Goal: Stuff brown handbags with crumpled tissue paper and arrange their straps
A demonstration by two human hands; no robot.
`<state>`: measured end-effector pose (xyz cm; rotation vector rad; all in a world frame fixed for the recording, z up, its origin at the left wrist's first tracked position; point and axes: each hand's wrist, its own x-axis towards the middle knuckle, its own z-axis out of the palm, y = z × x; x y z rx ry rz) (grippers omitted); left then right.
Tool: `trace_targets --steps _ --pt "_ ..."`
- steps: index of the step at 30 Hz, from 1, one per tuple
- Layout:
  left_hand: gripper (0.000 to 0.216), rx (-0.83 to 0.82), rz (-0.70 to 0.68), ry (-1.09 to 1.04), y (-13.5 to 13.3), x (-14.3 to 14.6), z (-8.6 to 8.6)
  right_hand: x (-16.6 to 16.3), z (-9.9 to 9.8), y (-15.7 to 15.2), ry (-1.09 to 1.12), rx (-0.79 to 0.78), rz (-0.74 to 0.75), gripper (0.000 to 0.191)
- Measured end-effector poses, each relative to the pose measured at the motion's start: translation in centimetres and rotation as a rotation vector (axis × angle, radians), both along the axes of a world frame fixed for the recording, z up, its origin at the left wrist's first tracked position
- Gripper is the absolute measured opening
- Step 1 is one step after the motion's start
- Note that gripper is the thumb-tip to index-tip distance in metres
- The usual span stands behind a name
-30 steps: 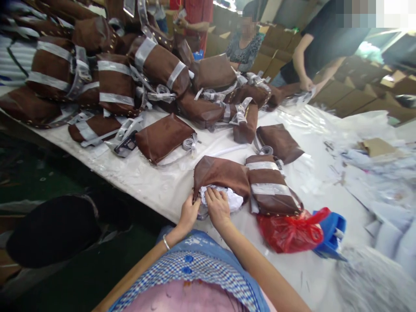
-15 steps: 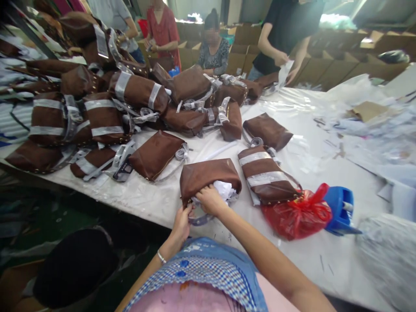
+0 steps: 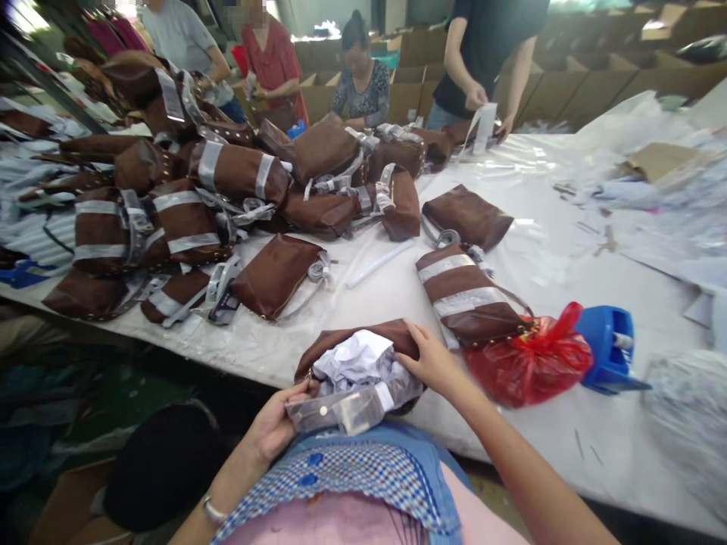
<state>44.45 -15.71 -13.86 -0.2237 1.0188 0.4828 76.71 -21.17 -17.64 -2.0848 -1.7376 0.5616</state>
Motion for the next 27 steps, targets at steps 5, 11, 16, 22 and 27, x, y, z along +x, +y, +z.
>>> trace_targets --steps 5,11,16,22,27 --pt "0.023 0.399 -0.504 0.463 -0.8 -2.6 0.3 -0.3 2.2 1.7 -0.125 -0.168 0.082 0.042" --pt "0.033 1.515 -0.745 1.032 2.0 -1.0 3.6 -0.4 2.5 5.1 -0.199 -0.190 0.092 0.039" --pt "0.065 1.780 -1.044 0.625 4.4 4.7 4.4 -0.1 1.5 6.3 -0.176 -0.152 0.117 0.035" --pt "0.046 1.816 -1.210 0.373 7.1 6.6 2.7 1.6 0.0 6.6 -0.162 -0.188 0.082 0.033" --pt "0.017 1.735 -1.392 0.485 8.8 6.5 0.4 1.6 0.2 8.9 -0.098 -0.165 0.037 0.026"
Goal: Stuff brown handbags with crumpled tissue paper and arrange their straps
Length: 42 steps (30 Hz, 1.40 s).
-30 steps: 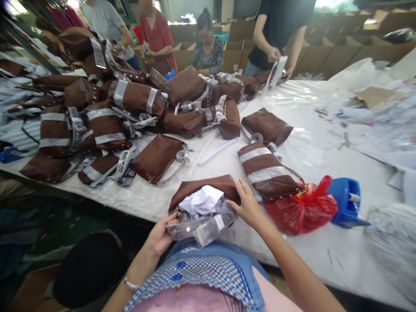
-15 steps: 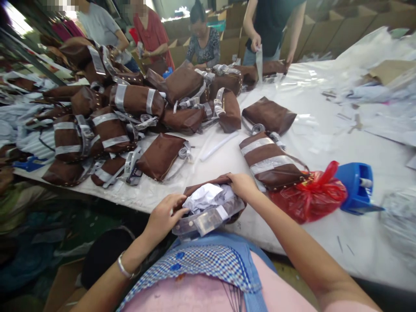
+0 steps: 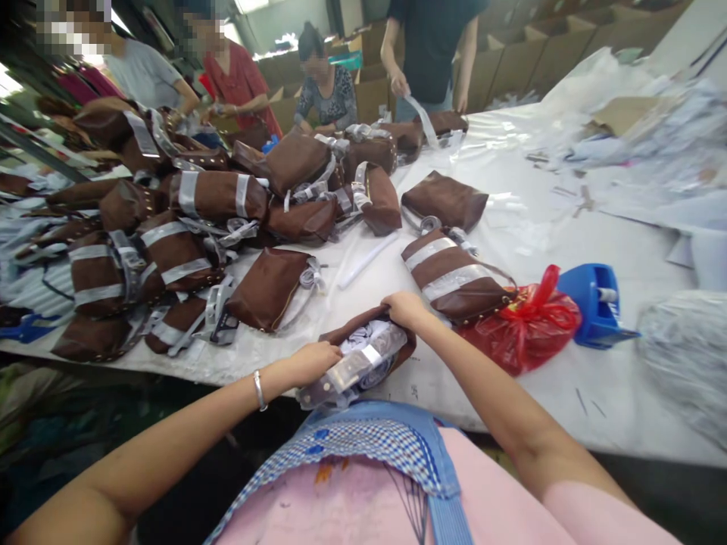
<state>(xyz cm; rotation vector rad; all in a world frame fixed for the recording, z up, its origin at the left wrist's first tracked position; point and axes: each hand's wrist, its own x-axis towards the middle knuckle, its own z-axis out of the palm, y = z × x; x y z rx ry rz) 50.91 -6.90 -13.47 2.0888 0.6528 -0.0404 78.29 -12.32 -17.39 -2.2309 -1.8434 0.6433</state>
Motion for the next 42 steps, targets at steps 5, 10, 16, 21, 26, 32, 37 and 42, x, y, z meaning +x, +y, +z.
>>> trace_targets --steps 5,10,16,21,26,32,37,42 --pt "0.015 0.066 0.061 0.058 3.5 0.7 -0.1 0.7 1.8 -1.6 0.145 0.236 -0.124 0.037" --pt "0.054 0.034 -0.006 0.169 6.3 0.5 1.1 -2.2 2.1 -9.1 0.348 0.643 0.031 0.026" --pt "0.080 -0.081 -0.272 0.179 7.2 0.2 2.2 -8.9 0.0 -10.3 0.031 0.460 0.380 0.027" --pt "0.069 0.087 -0.332 0.203 6.9 0.5 1.5 -11.9 -0.3 -7.4 -0.068 0.213 0.353 0.023" --pt "0.050 0.289 -0.288 0.287 7.0 1.4 0.3 -14.1 -0.5 -5.4 -0.082 0.137 0.272 0.024" --pt "0.032 0.311 -0.327 0.239 6.8 3.3 -2.2 -13.3 0.6 -6.0 -0.114 0.222 0.161 0.022" --pt "0.023 0.171 -0.524 0.221 6.6 3.9 -4.0 -12.6 0.0 -6.9 -0.206 0.399 0.034 0.014" --pt "0.020 -0.018 -0.783 0.155 8.0 1.4 -2.0 -13.1 -0.9 -8.7 -0.252 0.471 0.020 0.021"
